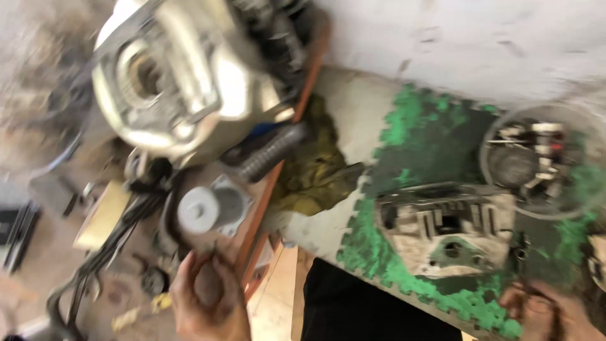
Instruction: The person handles a disassembled engine cylinder head, rotating it to inspect the internal components. They then use a pair of pliers to manipulate a small metal part within the cylinder head's ports.
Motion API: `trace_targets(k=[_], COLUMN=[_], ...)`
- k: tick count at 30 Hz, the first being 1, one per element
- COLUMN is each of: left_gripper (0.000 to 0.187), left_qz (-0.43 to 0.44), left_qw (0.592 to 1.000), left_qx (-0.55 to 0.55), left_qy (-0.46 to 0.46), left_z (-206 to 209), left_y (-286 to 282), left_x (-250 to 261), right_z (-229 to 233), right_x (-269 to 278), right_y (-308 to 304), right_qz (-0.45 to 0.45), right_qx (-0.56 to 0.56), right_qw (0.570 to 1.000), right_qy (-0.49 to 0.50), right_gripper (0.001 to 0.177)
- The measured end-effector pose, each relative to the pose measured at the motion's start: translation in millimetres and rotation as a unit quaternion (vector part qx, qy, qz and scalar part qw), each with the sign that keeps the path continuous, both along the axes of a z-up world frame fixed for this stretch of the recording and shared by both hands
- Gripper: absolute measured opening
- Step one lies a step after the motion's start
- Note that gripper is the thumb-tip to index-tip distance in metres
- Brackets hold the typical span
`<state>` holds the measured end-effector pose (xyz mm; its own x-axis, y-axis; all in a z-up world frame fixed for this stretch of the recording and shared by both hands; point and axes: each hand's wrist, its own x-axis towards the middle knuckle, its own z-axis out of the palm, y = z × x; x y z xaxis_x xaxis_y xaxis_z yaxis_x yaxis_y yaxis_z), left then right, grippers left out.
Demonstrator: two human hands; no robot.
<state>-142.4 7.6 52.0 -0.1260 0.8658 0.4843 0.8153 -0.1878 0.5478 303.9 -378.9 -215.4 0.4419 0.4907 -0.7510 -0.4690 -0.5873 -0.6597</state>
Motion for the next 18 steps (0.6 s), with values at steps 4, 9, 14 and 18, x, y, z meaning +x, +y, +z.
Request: trace_targets(k=[4, 9, 14, 18], left_gripper=[0.034, 0.027, 0.036, 0.039], left_qz=[-0.064, -0.335, -0.586, -0.628], left_qw=[0.995, 0.941, 0.81, 0.775], left_qx=[0.009, -0.053, -0.008, 0.028], left_qy=[0.073, -0.013, -0.03, 0.064], left_z=[13, -17, -20, -26], left_y=[8, -2, -27, -33], left_x=[-3, 56, 160, 191], right_z=[-35, 147, 225, 239], right_x=[17, -119, -144, -153], right_y=[-26, 98, 156, 174], right_qz=[-0.014, -0.001, 0.036, -0.004], right_qx=[0.017, 0.024, -0.042, -0.038], right_qw=[1.0, 0.897, 0.835, 0.813], right_qy=[0.004, -0.442, -0.548, -0.582], right_gripper=[0.034, 0.02, 0.018, 0.016])
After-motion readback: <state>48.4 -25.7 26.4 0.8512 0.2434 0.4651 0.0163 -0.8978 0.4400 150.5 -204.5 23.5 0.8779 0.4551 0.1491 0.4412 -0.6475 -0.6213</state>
